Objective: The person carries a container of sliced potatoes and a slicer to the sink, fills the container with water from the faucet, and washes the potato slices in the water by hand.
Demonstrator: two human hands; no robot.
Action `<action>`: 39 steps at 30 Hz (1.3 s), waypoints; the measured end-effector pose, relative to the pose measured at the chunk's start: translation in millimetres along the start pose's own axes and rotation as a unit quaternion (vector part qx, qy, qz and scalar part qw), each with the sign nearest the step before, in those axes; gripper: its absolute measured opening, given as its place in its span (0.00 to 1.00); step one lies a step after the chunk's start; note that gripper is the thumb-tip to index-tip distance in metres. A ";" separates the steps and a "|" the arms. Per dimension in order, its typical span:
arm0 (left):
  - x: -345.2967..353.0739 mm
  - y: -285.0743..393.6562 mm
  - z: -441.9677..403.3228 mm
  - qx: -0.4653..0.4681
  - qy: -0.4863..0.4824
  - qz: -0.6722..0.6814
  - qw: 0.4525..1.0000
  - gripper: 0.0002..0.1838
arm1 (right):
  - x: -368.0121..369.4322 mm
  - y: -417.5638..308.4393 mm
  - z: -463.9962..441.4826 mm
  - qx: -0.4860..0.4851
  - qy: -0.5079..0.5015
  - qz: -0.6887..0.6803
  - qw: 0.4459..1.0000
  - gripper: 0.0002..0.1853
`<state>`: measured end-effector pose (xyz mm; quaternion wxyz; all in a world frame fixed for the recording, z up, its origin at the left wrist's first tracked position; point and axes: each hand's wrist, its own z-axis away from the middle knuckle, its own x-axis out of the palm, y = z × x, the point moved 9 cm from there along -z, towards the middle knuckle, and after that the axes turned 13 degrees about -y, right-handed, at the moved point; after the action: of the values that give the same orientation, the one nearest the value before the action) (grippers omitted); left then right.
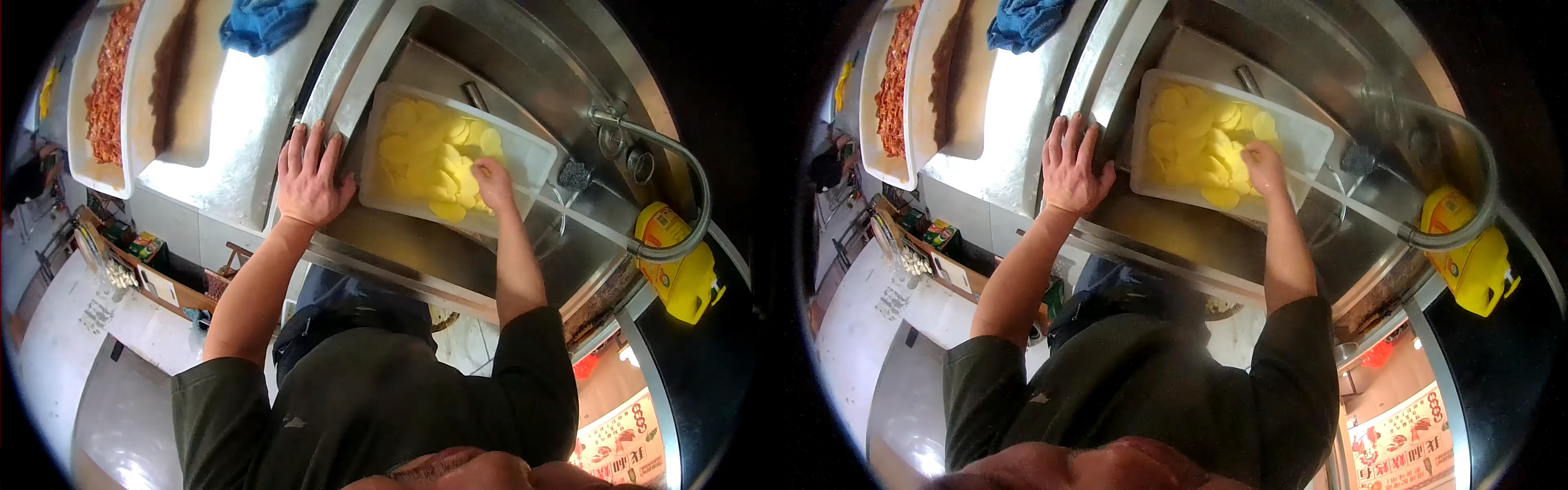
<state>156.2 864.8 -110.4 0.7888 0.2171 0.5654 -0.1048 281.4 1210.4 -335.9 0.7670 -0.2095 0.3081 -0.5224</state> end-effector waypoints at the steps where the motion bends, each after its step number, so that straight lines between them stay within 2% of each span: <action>1: -2.5 1.5 1.5 0.001 0.012 0.002 1.000 0.32 | -6.2 -2.8 13.2 0.002 0.021 0.040 0.999 0.33; 3: -2.3 2.2 1.5 0.001 0.010 0.000 1.000 0.32 | -17.1 -11.6 47.9 0.001 0.067 0.119 0.991 0.42; 6: -3.0 0.4 0.0 -0.003 0.000 -0.003 1.000 0.32 | 13.4 3.9 72.0 0.060 0.038 0.330 0.941 0.54; 7: -2.1 1.2 0.3 -0.005 -0.005 -0.002 1.000 0.32 | 24.4 8.6 74.1 0.085 0.058 0.321 0.942 0.56; 10: 0.0 0.0 2.1 0.002 0.005 -0.003 1.000 0.33 | 28.7 9.1 61.3 0.193 0.080 0.270 0.940 0.53; 13: 3.3 -0.8 2.8 -0.001 -0.012 -0.003 1.000 0.34 | 30.9 5.9 45.8 0.101 0.131 0.221 0.961 0.43; 16: 2.9 -0.3 2.9 -0.003 -0.020 -0.008 1.000 0.35 | 14.6 16.1 27.5 0.015 0.070 0.118 0.991 0.32; 17: 3.0 0.3 4.3 -0.004 -0.022 -0.007 1.000 0.36 | 2.6 12.5 35.2 -0.022 0.159 0.152 0.975 0.23; 20: 0.9 2.9 1.1 0.008 -0.006 0.009 1.000 0.35 | -9.6 79.5 34.8 0.139 0.192 -0.066 0.969 0.30; 21: -0.6 0.9 2.7 0.009 -0.001 0.013 1.000 0.35 | 3.7 90.0 30.0 0.132 0.148 -0.146 0.969 0.37; 23: 0.8 -1.7 4.1 0.010 0.002 0.038 0.999 0.34 | 18.4 51.0 47.0 0.169 0.220 -0.003 0.961 0.41; 24: 3.6 -0.6 -2.4 0.011 -0.055 0.080 0.995 0.34 | 26.4 39.9 37.1 0.174 0.140 0.043 0.974 0.50; 25: 6.5 -3.9 1.7 0.054 -0.019 0.100 0.993 0.34 | 38.5 45.0 21.5 0.074 0.155 0.035 0.984 0.51; 26: 6.3 -5.2 4.3 0.038 -0.018 0.077 0.996 0.36 | 44.9 12.2 22.3 0.036 0.127 0.067 0.989 0.51; 27: 18.4 -9.5 2.4 0.056 -0.030 0.096 0.993 0.36 | 53.4 -8.2 18.4 -0.032 0.072 -0.023 0.997 0.51; 28: 6.1 -9.2 11.7 0.034 0.011 0.081 0.996 0.37 | 48.9 8.6 1.3 -0.079 0.085 0.062 0.991 0.49; 29: -0.6 -7.5 14.1 0.027 0.012 0.051 0.998 0.37 | 36.7 1.5 -2.0 -0.082 0.080 0.084 0.990 0.45; 30: -2.7 -6.3 11.7 0.027 0.013 0.033 0.999 0.37 | 15.5 1.5 -1.6 -0.049 0.150 0.075 0.985 0.40; 32: -1.5 -11.2 13.3 0.029 0.036 0.021 0.999 0.37 | -16.0 5.1 9.8 0.040 0.215 0.105 0.970 0.39; 35: -6.3 -7.8 15.4 0.032 0.052 0.035 0.998 0.35 | -10.8 7.6 1.0 -0.010 0.212 0.077 0.974 0.38; 37: -8.7 -5.9 13.9 0.032 0.057 0.042 0.997 0.35 | -15.1 2.4 -1.6 0.012 0.190 0.041 0.981 0.36; 39: -5.6 -10.0 14.6 0.031 0.041 0.045 0.998 0.36 | -13.7 33.2 -8.9 0.056 0.194 -0.141 0.969 0.31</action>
<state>162.6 848.8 -103.5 0.7615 0.2711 0.5835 -0.0780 294.0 1235.2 -360.2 0.6211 -0.1022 0.3889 -0.6727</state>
